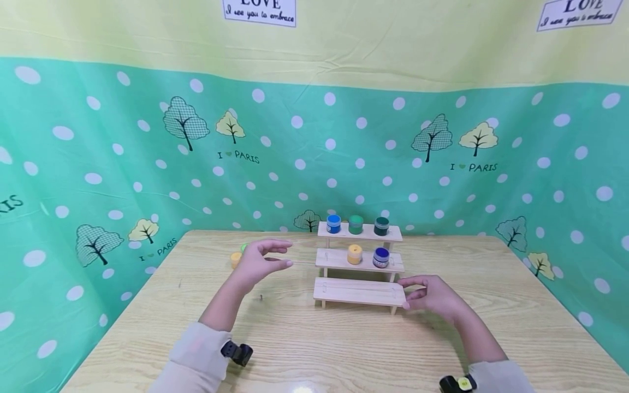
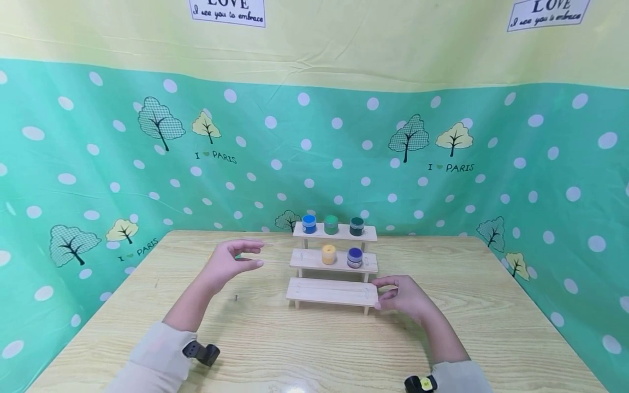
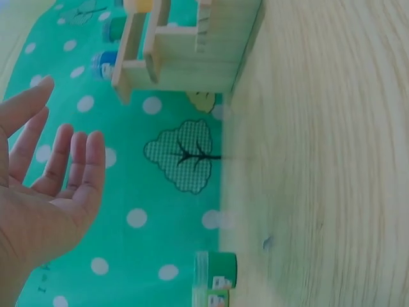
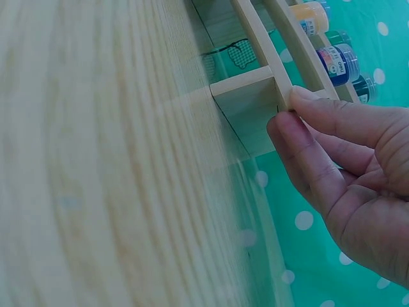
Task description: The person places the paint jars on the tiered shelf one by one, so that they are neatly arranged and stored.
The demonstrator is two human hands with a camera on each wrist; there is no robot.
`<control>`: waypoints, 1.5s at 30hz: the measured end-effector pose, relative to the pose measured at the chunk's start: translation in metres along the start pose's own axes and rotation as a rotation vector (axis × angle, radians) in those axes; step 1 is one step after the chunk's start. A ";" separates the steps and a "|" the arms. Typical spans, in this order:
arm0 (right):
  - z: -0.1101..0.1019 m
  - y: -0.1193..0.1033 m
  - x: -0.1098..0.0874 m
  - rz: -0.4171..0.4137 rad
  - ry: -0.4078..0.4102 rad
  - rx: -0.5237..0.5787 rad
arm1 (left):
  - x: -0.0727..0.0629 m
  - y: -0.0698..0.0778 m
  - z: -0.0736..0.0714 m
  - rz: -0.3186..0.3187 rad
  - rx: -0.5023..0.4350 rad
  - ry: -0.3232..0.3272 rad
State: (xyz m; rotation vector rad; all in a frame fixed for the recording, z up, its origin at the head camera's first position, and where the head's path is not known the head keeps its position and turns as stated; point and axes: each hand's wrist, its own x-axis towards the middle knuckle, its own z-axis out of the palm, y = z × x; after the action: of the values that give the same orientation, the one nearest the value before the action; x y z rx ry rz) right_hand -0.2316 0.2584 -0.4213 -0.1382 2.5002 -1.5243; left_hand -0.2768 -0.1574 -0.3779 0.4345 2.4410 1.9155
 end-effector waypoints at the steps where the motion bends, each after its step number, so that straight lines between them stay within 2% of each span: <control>1: 0.000 0.000 0.000 -0.001 -0.002 0.003 | -0.001 0.000 -0.002 -0.002 0.003 0.004; 10: 0.000 -0.001 -0.001 0.004 0.002 0.010 | -0.009 -0.008 -0.025 0.044 0.037 0.009; 30: 0.000 0.000 -0.001 0.007 0.002 0.014 | -0.025 -0.023 -0.066 0.064 0.102 0.162; 38: -0.001 -0.001 0.000 0.004 -0.012 0.024 | -0.026 -0.035 -0.080 0.087 0.130 0.143; 45: 0.000 -0.002 0.000 0.010 -0.009 0.029 | -0.025 -0.049 -0.091 0.064 0.170 0.132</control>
State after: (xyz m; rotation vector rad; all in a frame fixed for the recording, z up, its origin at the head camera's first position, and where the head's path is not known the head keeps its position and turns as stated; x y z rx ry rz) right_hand -0.2318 0.2579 -0.4193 -0.1274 2.4672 -1.5511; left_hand -0.2793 -0.2598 -0.4053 0.4066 2.7198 1.8218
